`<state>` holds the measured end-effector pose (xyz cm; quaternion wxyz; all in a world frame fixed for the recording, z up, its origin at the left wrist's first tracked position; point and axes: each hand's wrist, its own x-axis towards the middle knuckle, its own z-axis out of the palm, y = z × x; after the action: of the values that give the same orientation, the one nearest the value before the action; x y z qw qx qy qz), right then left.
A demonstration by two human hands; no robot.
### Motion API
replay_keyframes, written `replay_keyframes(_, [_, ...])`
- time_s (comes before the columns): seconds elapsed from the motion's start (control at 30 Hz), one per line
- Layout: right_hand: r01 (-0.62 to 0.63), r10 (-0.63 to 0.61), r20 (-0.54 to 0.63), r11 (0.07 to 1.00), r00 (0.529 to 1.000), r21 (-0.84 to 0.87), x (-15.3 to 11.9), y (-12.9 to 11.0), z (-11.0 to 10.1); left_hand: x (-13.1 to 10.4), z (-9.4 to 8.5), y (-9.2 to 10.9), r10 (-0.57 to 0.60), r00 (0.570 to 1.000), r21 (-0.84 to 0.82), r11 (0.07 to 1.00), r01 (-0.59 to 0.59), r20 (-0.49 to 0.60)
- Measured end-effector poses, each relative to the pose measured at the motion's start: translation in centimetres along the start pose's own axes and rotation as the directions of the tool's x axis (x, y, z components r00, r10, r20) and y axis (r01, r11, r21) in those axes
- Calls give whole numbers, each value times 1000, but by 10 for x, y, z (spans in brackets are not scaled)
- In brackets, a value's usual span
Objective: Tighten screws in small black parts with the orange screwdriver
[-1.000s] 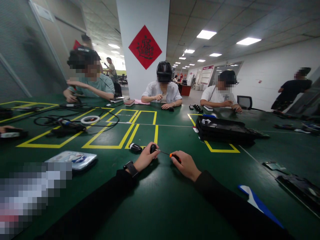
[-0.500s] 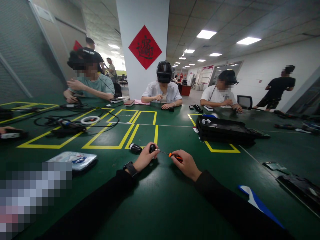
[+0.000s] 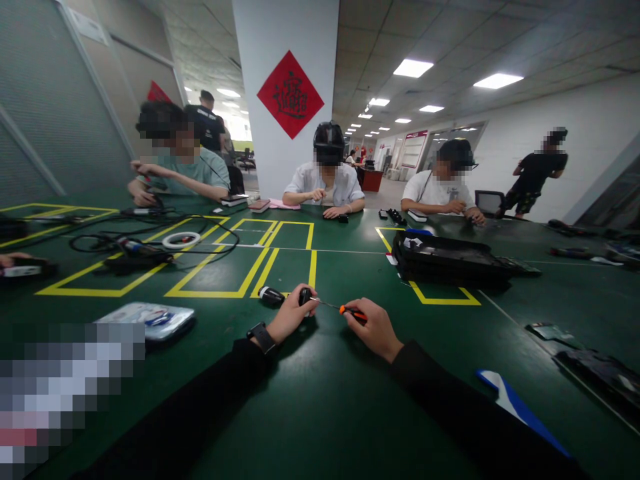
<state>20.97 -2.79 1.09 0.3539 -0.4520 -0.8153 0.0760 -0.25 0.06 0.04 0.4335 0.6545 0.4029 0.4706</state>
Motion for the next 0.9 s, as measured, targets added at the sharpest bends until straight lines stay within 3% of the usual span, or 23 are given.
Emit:
replay_keyframes(0.43, [41,-41,0,993,999,113,1,-4,-4,1,0,-1,-7,1000,7,1000,7,-8])
replay_keyframes(0.63, [48,-49,4,992,999,116,1,-5,-5,0,1,-4,-31,999,-95,995,33,24])
replay_keyframes(0.9, [94,-90,-30,974,996,206,0,-2,-2,2,0,-8,-11,1000,-103,995,14,29])
